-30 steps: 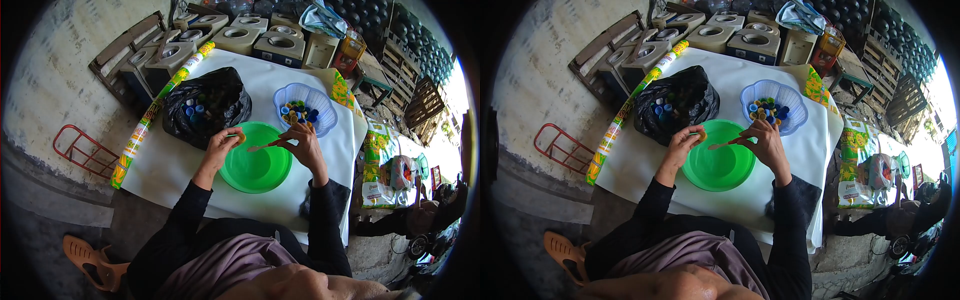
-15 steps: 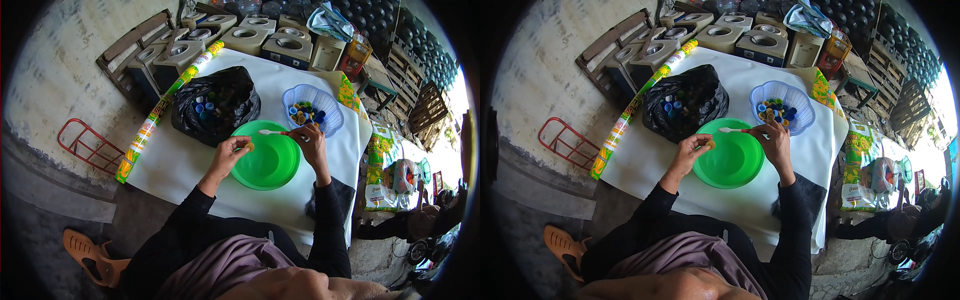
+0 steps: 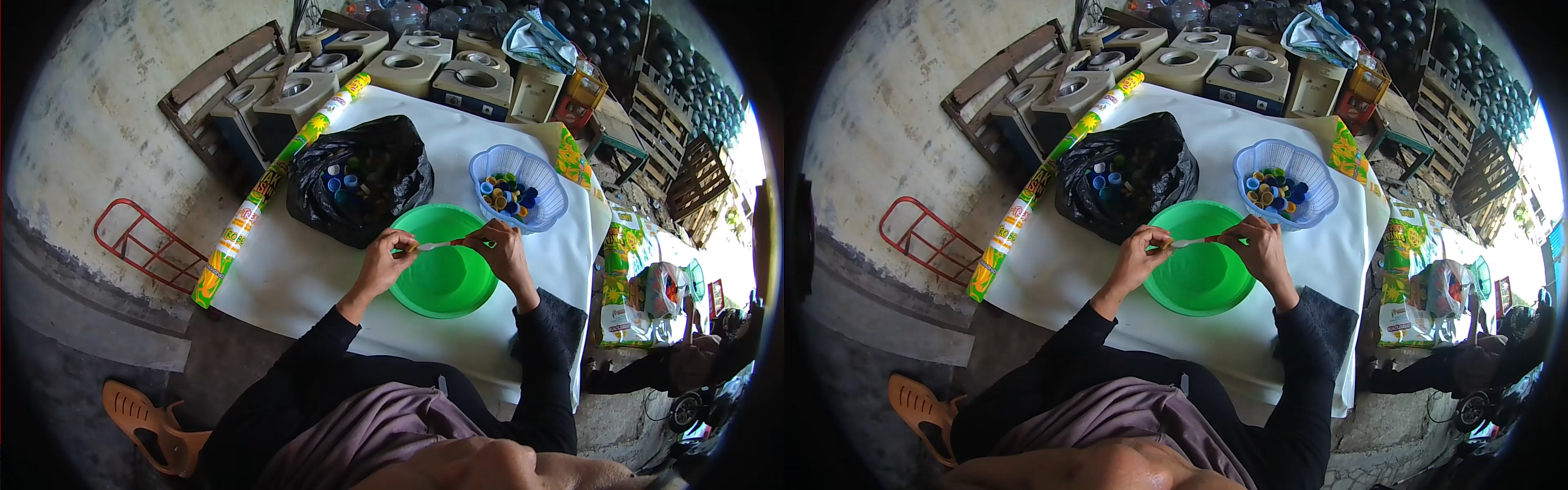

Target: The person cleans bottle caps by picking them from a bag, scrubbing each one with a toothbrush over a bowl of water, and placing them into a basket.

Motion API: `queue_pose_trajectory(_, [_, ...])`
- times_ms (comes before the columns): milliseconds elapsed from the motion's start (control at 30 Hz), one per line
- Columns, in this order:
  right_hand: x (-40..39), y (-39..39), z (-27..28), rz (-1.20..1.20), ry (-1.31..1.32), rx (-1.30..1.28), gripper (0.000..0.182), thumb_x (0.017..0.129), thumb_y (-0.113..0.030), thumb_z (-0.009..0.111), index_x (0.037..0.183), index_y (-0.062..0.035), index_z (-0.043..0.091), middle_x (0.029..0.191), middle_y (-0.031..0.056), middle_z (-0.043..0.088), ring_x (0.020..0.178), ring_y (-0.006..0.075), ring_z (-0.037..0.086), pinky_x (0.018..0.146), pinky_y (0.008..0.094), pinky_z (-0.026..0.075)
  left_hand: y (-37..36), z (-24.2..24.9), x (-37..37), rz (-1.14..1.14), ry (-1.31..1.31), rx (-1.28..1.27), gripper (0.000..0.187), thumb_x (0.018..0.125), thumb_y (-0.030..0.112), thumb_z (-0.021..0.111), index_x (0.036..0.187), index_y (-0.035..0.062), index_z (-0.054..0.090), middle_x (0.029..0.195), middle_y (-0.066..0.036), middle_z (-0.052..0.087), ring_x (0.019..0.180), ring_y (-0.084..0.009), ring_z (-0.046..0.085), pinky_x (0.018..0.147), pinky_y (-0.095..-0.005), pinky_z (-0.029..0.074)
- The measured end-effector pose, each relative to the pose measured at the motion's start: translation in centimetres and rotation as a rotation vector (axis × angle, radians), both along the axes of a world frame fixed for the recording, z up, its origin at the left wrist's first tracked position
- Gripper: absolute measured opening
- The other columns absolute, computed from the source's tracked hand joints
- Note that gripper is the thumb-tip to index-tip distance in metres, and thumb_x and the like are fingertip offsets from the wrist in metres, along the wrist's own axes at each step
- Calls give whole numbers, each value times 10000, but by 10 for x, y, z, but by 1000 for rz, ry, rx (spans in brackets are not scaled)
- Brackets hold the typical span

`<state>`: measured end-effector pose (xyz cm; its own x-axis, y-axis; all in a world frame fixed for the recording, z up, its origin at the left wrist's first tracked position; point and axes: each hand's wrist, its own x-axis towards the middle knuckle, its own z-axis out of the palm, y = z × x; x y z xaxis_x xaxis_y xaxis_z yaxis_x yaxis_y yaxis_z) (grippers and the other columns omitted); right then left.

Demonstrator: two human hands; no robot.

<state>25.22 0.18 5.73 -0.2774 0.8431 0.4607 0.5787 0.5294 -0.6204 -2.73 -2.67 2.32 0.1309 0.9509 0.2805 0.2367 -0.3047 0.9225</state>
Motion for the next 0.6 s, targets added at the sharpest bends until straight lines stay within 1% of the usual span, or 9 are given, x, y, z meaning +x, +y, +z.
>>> queue_pose_trajectory(67, [-1,-4,7,-78,-127,115,170,826,-289,844,899,-136,835,833,8,671,852,203,636,820,392,382,3,-3,-1,7,5,23,194,888,-48,759,1063,-20,682,1211,-105,641,1035,-189,717,887,-305,652])
queue_pose_trajectory(100, [-1,-7,10,-115,-192,170,172,823,-293,845,896,-138,834,839,5,669,866,202,633,830,392,375,1,6,-1,4,22,13,169,893,-47,756,1042,-19,680,1225,-103,637,1051,-190,713,897,-304,646])
queue_pose_trajectory(200, [-1,-13,12,-70,-436,116,186,817,-308,851,889,-138,831,854,-2,665,882,196,627,837,399,368,-3,11,0,-28,18,1,146,899,-50,750,1020,-22,673,1242,-109,631,1069,-198,712,912,-309,644])
queue_pose_trajectory(300, [6,-9,7,-84,-308,107,175,820,-310,852,873,-145,833,843,-2,668,883,200,625,848,405,355,6,6,3,-50,17,45,142,902,-54,745,1015,-29,663,1246,-119,630,1068,-204,716,908,-319,650])
queue_pose_trajectory(333, [9,-8,13,-113,-313,120,155,832,-258,853,892,-117,836,855,21,691,814,203,643,811,403,425,5,3,5,-52,22,55,140,903,-55,744,1012,-32,659,1247,-121,630,1067,-204,717,905,-323,652])
queue_pose_trajectory(433, [19,2,14,-67,6,-102,137,843,-189,846,918,-75,834,854,62,713,729,198,659,711,372,509,4,6,6,-74,40,27,138,908,-47,742,1003,-38,643,1228,-132,643,1059,-201,720,910,-332,649])
queue_pose_trajectory(467, [17,4,13,-8,88,-22,142,840,-148,845,932,-41,828,830,93,718,671,194,673,620,337,540,5,7,7,-96,39,8,143,908,-46,742,1006,-38,638,1221,-136,650,1063,-201,720,906,-331,646])
queue_pose_trajectory(567, [10,1,10,46,144,-92,136,824,-139,855,911,-37,829,789,95,710,688,195,689,645,339,544,8,11,8,-140,34,-21,156,911,-45,743,1013,-40,626,1203,-146,670,1065,-199,723,892,-327,636])
queue_pose_trajectory(600, [10,3,4,14,110,-67,139,816,-137,861,908,-38,830,792,95,708,679,207,697,650,340,548,8,14,9,-145,26,-11,158,912,-44,743,1015,-40,623,1199,-148,676,1058,-198,725,887,-325,632])
